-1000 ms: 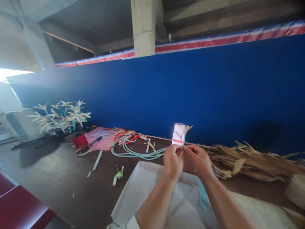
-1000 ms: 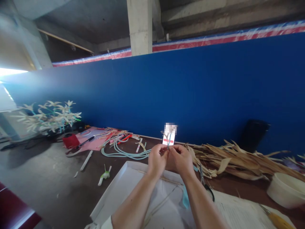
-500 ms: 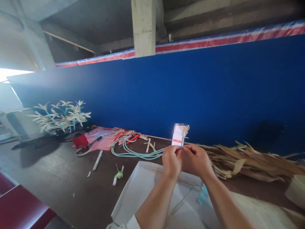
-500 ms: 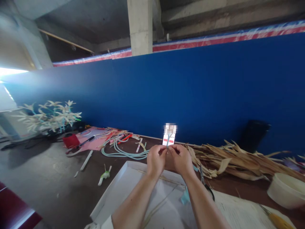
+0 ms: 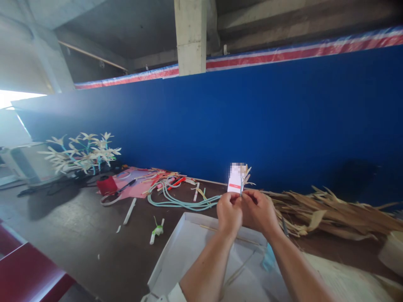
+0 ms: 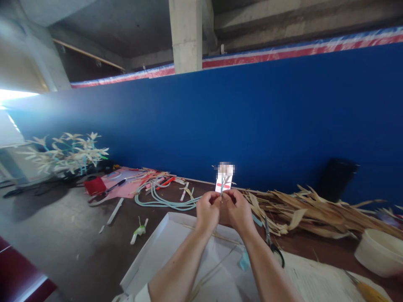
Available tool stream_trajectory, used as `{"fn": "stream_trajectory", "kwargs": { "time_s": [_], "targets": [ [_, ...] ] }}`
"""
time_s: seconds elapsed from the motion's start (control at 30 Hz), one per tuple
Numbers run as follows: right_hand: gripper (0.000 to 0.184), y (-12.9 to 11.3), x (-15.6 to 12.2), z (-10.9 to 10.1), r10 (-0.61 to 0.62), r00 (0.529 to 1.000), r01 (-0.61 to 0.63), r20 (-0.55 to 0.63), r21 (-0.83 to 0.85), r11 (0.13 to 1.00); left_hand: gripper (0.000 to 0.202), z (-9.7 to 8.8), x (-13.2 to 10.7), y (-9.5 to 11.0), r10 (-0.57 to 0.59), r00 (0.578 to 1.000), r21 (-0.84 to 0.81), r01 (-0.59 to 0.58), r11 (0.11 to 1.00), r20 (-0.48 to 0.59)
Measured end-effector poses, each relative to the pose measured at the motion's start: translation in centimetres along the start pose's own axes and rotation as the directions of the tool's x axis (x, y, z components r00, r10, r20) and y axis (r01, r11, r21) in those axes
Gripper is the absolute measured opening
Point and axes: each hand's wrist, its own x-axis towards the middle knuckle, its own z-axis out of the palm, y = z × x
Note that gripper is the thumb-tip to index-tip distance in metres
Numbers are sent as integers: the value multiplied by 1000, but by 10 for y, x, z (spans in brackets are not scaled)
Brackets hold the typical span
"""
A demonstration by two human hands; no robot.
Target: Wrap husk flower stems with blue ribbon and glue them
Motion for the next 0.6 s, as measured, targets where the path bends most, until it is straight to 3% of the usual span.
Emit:
{"fn": "stream_trajectory", "kwargs": {
  "time_s": [0.23, 0.6],
  "targets": [
    [26, 15, 3, 2, 81, 994, -91, 68, 157, 983, 12, -2, 3, 0, -48, 997, -85, 53, 995, 64],
    [22, 16, 1, 5, 158, 986, -165, 56, 169, 972, 12, -2, 4, -6, 54, 996, -2, -54, 999, 70]
  ]
}}
